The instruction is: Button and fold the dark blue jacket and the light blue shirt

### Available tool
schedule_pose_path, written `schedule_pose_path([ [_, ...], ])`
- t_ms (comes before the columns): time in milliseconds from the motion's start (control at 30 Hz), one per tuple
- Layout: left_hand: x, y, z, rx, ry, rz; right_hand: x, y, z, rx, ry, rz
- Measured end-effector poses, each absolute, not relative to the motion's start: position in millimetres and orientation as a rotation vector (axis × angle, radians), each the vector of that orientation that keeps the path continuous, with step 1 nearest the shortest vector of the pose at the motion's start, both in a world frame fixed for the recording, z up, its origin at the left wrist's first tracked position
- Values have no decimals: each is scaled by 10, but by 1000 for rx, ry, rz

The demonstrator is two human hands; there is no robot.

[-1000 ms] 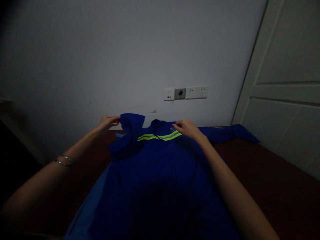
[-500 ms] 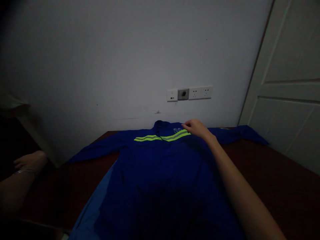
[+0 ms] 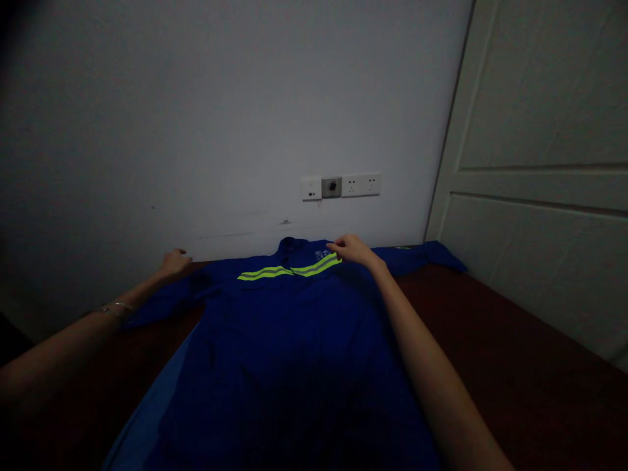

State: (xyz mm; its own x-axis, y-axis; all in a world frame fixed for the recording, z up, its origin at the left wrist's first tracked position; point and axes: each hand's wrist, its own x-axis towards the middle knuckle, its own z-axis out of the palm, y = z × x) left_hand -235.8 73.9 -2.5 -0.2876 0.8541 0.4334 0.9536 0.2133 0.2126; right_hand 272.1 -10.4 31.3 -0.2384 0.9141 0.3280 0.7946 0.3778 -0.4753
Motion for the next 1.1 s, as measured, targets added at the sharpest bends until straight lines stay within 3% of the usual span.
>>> schedule_pose_path([
  [167, -804, 668, -393, -2254, -1787, -316, 2749, -80, 282, -1479, -2084, 296],
  [267, 3, 491, -646, -2408, -1540, -358, 2772, -63, 269, -1494, -2073, 315],
  [433, 821, 388, -930, -2508, -1514, -422, 2783, -26, 222, -1539, -2047, 354],
  [733, 866, 433, -1074, -2625, -1573, -679, 3053, 115, 61, -1615, -1973, 284],
  [1100, 857, 400, -1073, -2634, -1596, -734, 4439, 141, -144, -2165, -1344, -30],
])
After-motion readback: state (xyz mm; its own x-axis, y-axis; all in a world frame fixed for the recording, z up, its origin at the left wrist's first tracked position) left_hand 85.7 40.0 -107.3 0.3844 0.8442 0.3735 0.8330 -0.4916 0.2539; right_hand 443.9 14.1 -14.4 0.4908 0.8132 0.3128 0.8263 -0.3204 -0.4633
